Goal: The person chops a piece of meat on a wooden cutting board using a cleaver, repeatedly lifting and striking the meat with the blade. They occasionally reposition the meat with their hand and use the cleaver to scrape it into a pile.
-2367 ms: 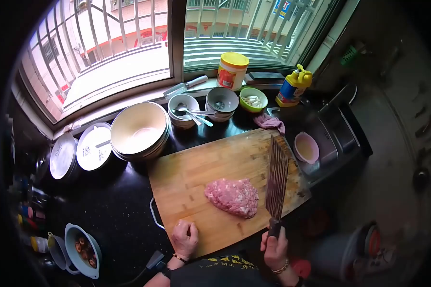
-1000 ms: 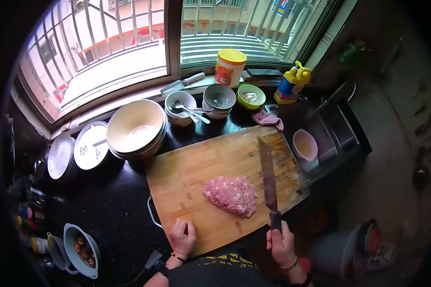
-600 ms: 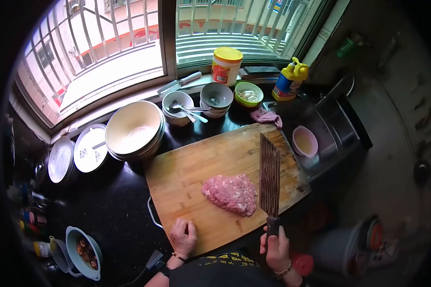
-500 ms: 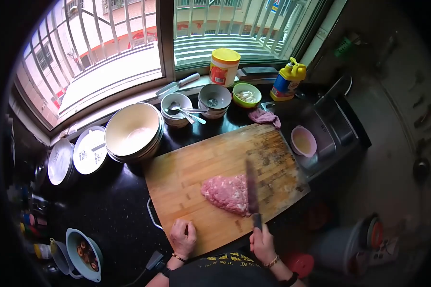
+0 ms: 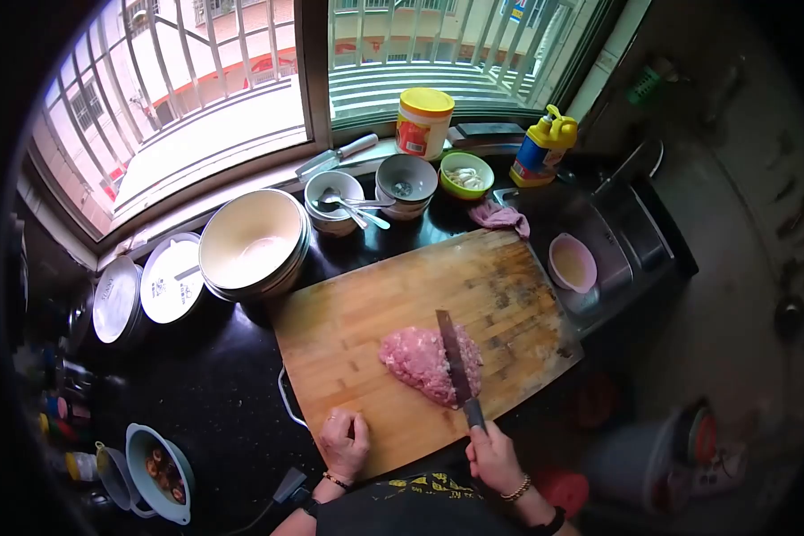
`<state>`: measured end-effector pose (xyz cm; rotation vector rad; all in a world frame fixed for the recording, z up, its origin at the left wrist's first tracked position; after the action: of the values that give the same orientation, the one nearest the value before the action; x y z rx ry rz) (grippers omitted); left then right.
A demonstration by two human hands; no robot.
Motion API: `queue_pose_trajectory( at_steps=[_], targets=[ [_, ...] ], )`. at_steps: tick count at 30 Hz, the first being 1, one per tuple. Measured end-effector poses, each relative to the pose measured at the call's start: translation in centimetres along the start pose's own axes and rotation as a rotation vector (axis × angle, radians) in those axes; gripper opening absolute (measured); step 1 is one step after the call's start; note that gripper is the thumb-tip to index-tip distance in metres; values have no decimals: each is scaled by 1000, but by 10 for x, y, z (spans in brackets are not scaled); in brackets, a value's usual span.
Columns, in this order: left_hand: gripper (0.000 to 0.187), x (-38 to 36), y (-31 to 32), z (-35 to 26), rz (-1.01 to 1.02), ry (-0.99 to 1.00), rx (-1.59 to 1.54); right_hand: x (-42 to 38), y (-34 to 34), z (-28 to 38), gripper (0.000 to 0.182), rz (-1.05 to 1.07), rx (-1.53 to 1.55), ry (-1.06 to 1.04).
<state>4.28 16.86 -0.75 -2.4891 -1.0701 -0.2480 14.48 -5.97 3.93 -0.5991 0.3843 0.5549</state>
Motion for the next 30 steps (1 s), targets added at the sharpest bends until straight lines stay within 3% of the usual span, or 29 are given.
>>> queue_pose_trajectory(
  at_steps=[2, 5, 6, 7, 9, 11, 14, 17, 18, 19, 21, 23, 25, 26, 29, 30],
  targets=[
    [8, 0, -1, -2, 3, -4, 10, -22, -14, 29, 28, -82, 64, -149],
    [8, 0, 1, 0, 2, 1, 11, -44, -25, 41, 50, -277, 184, -504],
    [8, 0, 2, 1, -3, 8, 8, -41, -18, 29, 61, -315, 285, -532],
    [8, 0, 2, 1, -4, 10, 6, -33, -8, 20, 52, -362, 198, -569],
    [8, -1, 1, 1, -2, 2, 25, 3, 15, -10, 39, -32, -35, 10],
    [8, 0, 0, 0, -6, 9, 14, 10, 10, -8, 29, 39, -92, 20],
    [8, -2, -1, 2, -5, -3, 16, -23, -12, 38, 30, -26, 117, -149],
    [9, -2, 2, 1, -6, -4, 22, -45, -18, 55, 54, -192, 261, -543],
    [9, 0, 1, 1, -10, 4, 20, -41, -11, 40, 65, -235, 300, -578],
    [9, 1, 1, 0, -12, 5, 18, -30, -2, 25, 54, -291, 203, -622],
    [9, -1, 0, 0, -19, 1, 28, 8, 21, -8, 39, 16, -27, -30],
    [9, 0, 0, 1, -21, 7, 8, 10, 15, -6, 29, 94, -26, 42],
    [9, -4, -3, 0, -8, 2, -12, -6, 1, 21, 29, 68, 132, -10],
    [9, -1, -2, -2, -12, 6, 2, -18, -7, 41, 29, -8, 79, -144],
    [9, 1, 0, -3, -8, 0, 14, -42, -23, 59, 54, -227, 207, -546],
    [9, 1, 0, -2, -7, -3, 12, -40, -15, 43, 65, -288, 331, -548]
  ],
)
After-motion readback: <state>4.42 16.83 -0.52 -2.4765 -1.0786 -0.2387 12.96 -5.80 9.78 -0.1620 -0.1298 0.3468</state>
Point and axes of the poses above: each hand's wrist, its own x-axis towards the middle knuckle, its own y-axis out of the palm, z = x × y, the point moved 5 cm from there along x, towards the middle knuckle, and after that the axes turned 12 degrees about -x, right-handed, at the moved point
